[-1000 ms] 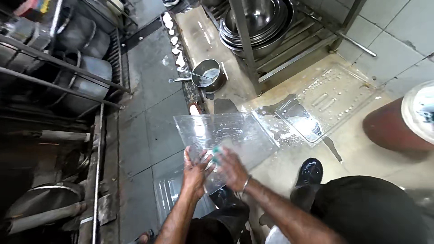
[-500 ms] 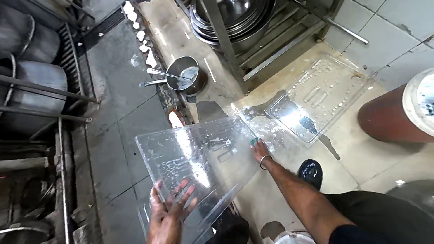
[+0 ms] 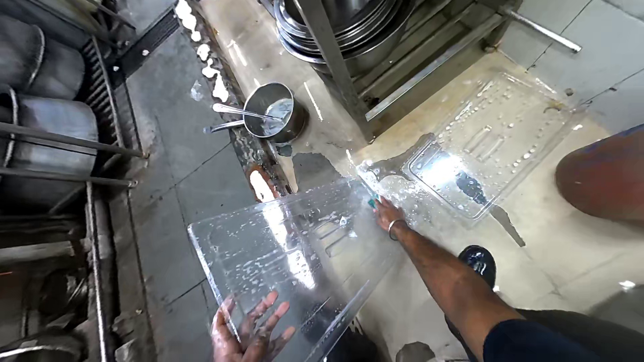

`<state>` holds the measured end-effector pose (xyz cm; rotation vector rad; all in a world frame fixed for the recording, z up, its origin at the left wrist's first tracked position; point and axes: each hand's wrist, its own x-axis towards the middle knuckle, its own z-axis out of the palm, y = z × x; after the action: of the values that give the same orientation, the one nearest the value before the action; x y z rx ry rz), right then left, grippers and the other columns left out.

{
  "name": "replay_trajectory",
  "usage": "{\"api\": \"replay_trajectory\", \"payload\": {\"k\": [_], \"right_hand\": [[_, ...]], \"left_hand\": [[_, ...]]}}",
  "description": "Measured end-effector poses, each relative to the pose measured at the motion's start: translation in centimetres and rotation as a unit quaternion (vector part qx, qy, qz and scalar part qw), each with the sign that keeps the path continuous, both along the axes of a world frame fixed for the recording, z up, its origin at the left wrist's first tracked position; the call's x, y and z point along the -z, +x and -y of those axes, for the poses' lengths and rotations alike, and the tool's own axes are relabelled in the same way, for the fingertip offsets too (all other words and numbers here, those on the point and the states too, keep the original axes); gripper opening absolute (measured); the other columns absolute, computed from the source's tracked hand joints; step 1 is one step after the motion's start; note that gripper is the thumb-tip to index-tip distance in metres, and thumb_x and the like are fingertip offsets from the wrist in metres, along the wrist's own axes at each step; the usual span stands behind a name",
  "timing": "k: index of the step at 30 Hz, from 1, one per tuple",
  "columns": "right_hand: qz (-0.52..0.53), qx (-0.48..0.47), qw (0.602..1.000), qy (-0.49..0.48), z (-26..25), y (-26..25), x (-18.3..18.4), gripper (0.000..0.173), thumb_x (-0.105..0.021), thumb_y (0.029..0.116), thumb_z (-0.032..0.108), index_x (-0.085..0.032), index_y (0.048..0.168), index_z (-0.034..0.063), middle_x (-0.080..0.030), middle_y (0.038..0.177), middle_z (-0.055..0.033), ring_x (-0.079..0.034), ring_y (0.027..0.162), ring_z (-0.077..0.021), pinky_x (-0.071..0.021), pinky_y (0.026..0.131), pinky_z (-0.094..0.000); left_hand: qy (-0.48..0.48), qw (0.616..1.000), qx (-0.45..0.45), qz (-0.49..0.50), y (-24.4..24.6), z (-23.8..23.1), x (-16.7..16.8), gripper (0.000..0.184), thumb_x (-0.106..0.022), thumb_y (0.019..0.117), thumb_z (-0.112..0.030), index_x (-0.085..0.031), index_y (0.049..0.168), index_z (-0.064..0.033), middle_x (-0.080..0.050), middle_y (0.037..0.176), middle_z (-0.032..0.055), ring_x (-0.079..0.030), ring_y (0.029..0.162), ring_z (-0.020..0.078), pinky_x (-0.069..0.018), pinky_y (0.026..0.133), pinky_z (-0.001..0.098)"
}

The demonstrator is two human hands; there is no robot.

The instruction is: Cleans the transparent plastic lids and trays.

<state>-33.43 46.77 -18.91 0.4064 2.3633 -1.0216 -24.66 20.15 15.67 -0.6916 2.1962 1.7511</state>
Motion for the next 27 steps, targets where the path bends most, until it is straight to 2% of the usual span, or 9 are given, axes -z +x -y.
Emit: {"api": "replay_trajectory", "payload": {"k": [4, 7, 11, 16, 20, 22, 24, 25, 27], "right_hand": [[0.065, 0.025, 0.998, 0.011, 0.0, 8.8, -2.0, 0.055, -0.042, 0.1094, 0.035, -0.039, 0.160, 0.0144, -0.037, 0.164, -0.0168, -0.040, 0.148, -0.0370, -0.0368, 0.116, -0.0602], [0.088, 0.051, 0.994, -0.028, 1.5, 11.4, -5.4, 0.055, -0.039, 0.1099, 0.034, -0.041, 0.158, 0.0074, -0.040, 0.161, -0.0213, -0.042, 0.148, -0.0358, -0.0353, 0.121, -0.0522], [-0.019, 0.088, 0.989, -0.117, 6.9, 13.0, -13.8, 0.049, -0.048, 0.1069, 0.028, -0.050, 0.153, 0.0108, -0.043, 0.161, -0.0174, -0.042, 0.149, -0.0305, -0.0342, 0.123, -0.0456], [-0.222, -0.043, 0.942, -0.248, 10.9, 13.5, -25.2, 0.043, -0.054, 0.1027, 0.019, -0.061, 0.145, 0.0136, -0.050, 0.157, -0.0121, -0.052, 0.142, -0.0254, -0.0421, 0.118, -0.0455], [-0.244, -0.105, 0.934, -0.238, 8.7, 12.8, -27.9, 0.046, -0.060, 0.0953, 0.011, -0.064, 0.141, 0.0141, -0.061, 0.147, -0.0094, -0.059, 0.134, -0.0233, -0.0466, 0.113, -0.0462], [-0.205, -0.065, 0.945, -0.247, 6.7, 13.2, -27.5, 0.042, -0.065, 0.0914, 0.012, -0.069, 0.134, 0.0123, -0.070, 0.130, -0.0093, -0.067, 0.120, -0.0213, -0.0518, 0.106, -0.0451], [-0.178, 0.043, 0.948, -0.261, 4.2, 14.1, -26.6, 0.036, -0.068, 0.0883, 0.011, -0.073, 0.124, 0.0076, -0.074, 0.116, -0.0122, -0.071, 0.105, -0.0215, -0.0564, 0.097, -0.0437], [-0.180, 0.122, 0.938, -0.270, 2.9, 14.6, -26.1, 0.033, -0.069, 0.0877, 0.008, -0.073, 0.121, 0.0048, -0.074, 0.112, -0.0139, -0.071, 0.101, -0.0222, -0.0582, 0.093, -0.0436], [-0.191, 0.296, 0.897, -0.266, -0.1, 15.3, -25.7, 0.031, -0.069, 0.0896, 0.003, -0.071, 0.120, -0.0013, -0.072, 0.109, -0.0196, -0.071, 0.094, -0.0272, -0.0597, 0.085, -0.0472]], "left_hand": [[-0.027, 1.000, -0.014, -0.004, -0.7, -1.6, -1.0, 0.080, -0.036, 0.0965, 0.013, -0.004, 0.163, -0.0194, -0.062, 0.133, 0.0190, -0.073, 0.105, 0.0348, -0.0656, 0.069, 0.0474], [-0.029, 0.999, -0.014, -0.014, -1.3, -2.5, -1.3, 0.075, -0.039, 0.0986, 0.010, -0.012, 0.162, -0.0211, -0.064, 0.130, 0.0179, -0.074, 0.100, 0.0319, -0.0646, 0.067, 0.0436], [-0.043, 0.999, -0.024, -0.006, -1.6, -2.9, -1.4, 0.073, -0.042, 0.1021, 0.010, -0.015, 0.162, -0.0230, -0.064, 0.126, 0.0205, -0.073, 0.095, 0.0338, -0.0632, 0.068, 0.0461], [-0.053, 0.999, -0.009, 0.003, -1.4, -2.7, -1.3, 0.075, -0.043, 0.1018, 0.007, -0.012, 0.163, -0.0229, -0.062, 0.127, 0.0213, -0.072, 0.095, 0.0336, -0.0612, 0.071, 0.0477], [-0.060, 0.997, 0.033, -0.023, -0.8, -3.8, -2.2, 0.075, -0.047, 0.1007, 0.007, -0.014, 0.163, -0.0188, -0.064, 0.126, 0.0199, -0.071, 0.093, 0.0309, -0.0602, 0.072, 0.0456], [-0.060, 0.995, 0.071, -0.040, -0.9, -4.1, -2.8, 0.075, -0.050, 0.0991, 0.007, -0.020, 0.163, -0.0174, -0.064, 0.128, 0.0203, -0.071, 0.095, 0.0322, -0.0608, 0.074, 0.0473], [-0.115, 0.977, 0.162, -0.079, -1.3, -4.3, -3.9, 0.068, -0.055, 0.1001, 0.003, -0.031, 0.160, -0.0161, -0.066, 0.130, 0.0167, -0.072, 0.099, 0.0301, -0.0608, 0.080, 0.0472], [-0.162, 0.953, 0.232, -0.111, -1.5, -4.1, -4.6, 0.063, -0.053, 0.1002, 0.001, -0.035, 0.159, -0.0147, -0.067, 0.131, 0.0143, -0.072, 0.103, 0.0278, -0.0606, 0.086, 0.0470], [-0.273, 0.866, 0.375, -0.190, -1.7, -3.8, -5.8, 0.060, -0.050, 0.0981, 0.000, -0.043, 0.156, -0.0143, -0.069, 0.132, 0.0089, -0.071, 0.110, 0.0246, -0.0570, 0.096, 0.0491]]}}
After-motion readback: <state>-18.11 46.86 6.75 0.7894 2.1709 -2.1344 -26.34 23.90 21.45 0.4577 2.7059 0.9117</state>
